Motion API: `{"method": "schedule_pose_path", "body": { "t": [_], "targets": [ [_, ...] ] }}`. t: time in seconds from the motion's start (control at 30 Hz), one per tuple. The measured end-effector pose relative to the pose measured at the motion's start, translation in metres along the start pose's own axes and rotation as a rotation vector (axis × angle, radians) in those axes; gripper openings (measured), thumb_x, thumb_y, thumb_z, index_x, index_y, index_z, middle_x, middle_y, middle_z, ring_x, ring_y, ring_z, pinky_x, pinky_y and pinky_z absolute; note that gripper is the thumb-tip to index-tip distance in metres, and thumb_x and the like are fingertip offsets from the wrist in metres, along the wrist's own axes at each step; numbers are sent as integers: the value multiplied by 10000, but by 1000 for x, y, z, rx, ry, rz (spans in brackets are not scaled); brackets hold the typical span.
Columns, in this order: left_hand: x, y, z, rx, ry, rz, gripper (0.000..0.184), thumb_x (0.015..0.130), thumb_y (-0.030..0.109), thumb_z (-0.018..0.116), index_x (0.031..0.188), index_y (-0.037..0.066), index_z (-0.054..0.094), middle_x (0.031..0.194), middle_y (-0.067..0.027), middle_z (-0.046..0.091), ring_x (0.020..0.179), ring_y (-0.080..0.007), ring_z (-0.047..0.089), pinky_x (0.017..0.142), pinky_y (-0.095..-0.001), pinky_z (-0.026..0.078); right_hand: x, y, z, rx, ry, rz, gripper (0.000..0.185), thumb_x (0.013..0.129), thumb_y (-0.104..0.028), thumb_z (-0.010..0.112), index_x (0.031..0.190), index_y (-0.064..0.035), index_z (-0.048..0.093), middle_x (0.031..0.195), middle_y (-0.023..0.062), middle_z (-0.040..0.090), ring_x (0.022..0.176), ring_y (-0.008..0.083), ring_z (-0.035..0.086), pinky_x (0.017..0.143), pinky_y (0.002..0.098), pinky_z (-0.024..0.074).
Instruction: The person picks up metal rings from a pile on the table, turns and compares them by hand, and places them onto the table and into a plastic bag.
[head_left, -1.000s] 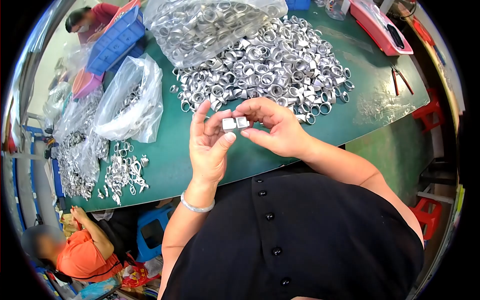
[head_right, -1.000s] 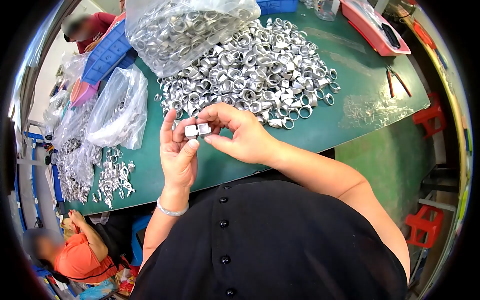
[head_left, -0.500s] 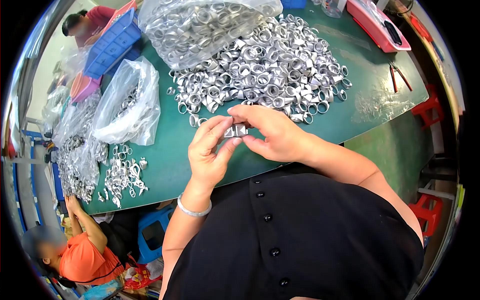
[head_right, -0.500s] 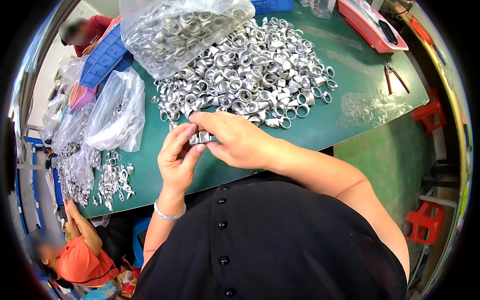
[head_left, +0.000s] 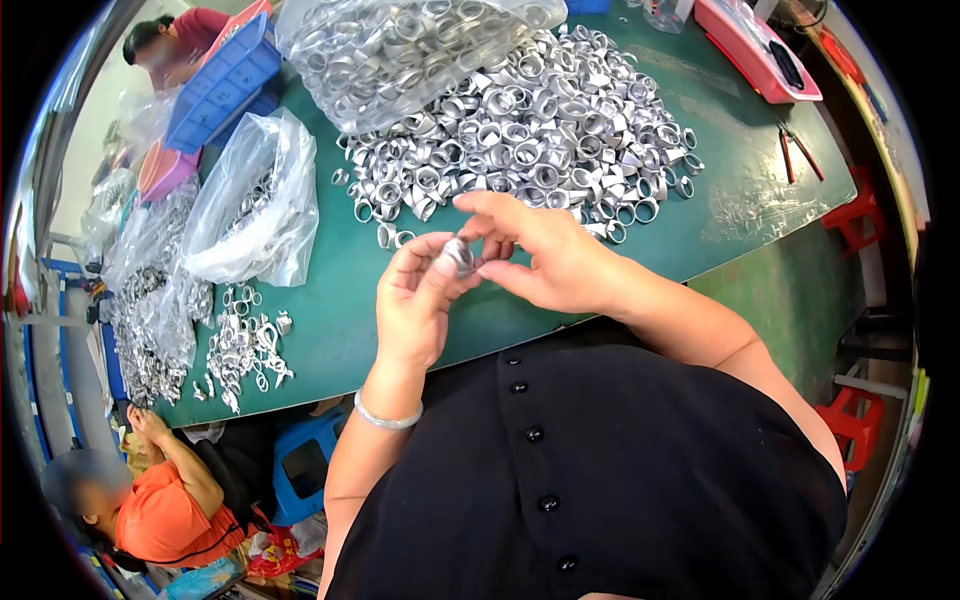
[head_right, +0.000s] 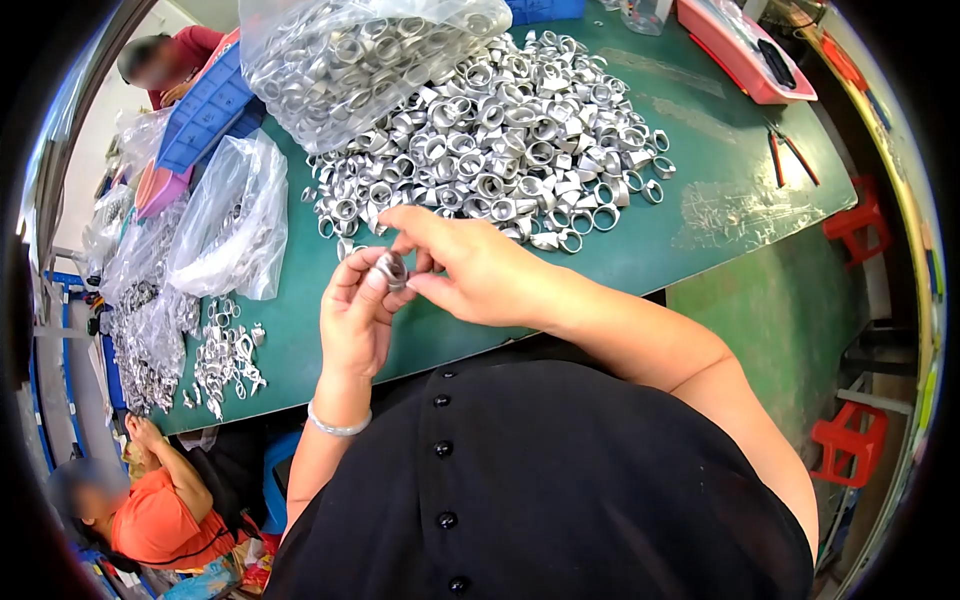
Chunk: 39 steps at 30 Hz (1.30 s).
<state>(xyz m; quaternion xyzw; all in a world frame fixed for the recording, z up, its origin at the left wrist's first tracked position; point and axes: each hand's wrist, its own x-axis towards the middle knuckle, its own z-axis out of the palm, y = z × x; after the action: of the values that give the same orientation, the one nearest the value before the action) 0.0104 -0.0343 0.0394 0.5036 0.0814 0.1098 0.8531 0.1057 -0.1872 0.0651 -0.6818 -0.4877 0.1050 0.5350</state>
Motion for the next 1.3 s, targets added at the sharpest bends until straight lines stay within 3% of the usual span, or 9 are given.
{"method": "schedule_pose_path", "body": {
  "t": [0.1,0.2,0.4,0.5,0.77,1.23,1.3],
  "targets": [
    [4,-1,-13,-453,32,-216,213,897,157,505,1025,-14,514,953,-129,590,844,-233,615,752,-306,542,2,2,-4,-20,79,-57,567,720,22,637,1240,-45,420,991,107,601,733,155,598,645,267,479],
    [6,-4,-24,-664,20,-334,224,905,167,489,1020,-24,507,951,-146,587,833,-239,617,748,-289,550,2,2,-7,-14,74,-7,513,730,22,631,1209,-29,452,990,111,604,733,145,595,638,258,476],
    [7,-4,-30,-828,-10,-338,322,936,201,414,1070,-89,453,990,-207,507,840,-265,608,749,-289,561,1,9,-7,-57,97,-9,423,741,-44,636,1140,-45,495,927,85,608,701,174,595,605,293,481],
    [8,2,-28,-754,76,-343,232,915,186,465,970,-36,500,923,-157,570,798,-223,615,694,-257,563,1,10,-6,-80,102,3,388,743,-52,639,1112,-48,516,927,82,607,701,172,593,598,291,480],
    [12,20,-42,-627,138,-214,216,919,178,454,959,-27,510,905,-138,583,816,-216,610,690,-253,558,5,10,-9,-206,91,6,292,752,-86,638,1034,-53,566,935,92,603,723,201,602,605,312,482],
    [16,52,-65,-498,234,-49,168,885,173,524,930,13,544,872,-96,605,819,-222,615,699,-264,550,20,18,-4,-377,23,-97,217,754,-119,623,941,-23,568,895,124,580,817,283,562,726,372,451],
    [24,71,-77,-429,245,72,161,880,161,531,929,8,544,856,-93,608,807,-224,616,687,-268,551,22,21,-5,-443,7,-107,213,760,-126,619,941,-24,572,915,128,580,858,293,552,755,377,443]
  ]
}}
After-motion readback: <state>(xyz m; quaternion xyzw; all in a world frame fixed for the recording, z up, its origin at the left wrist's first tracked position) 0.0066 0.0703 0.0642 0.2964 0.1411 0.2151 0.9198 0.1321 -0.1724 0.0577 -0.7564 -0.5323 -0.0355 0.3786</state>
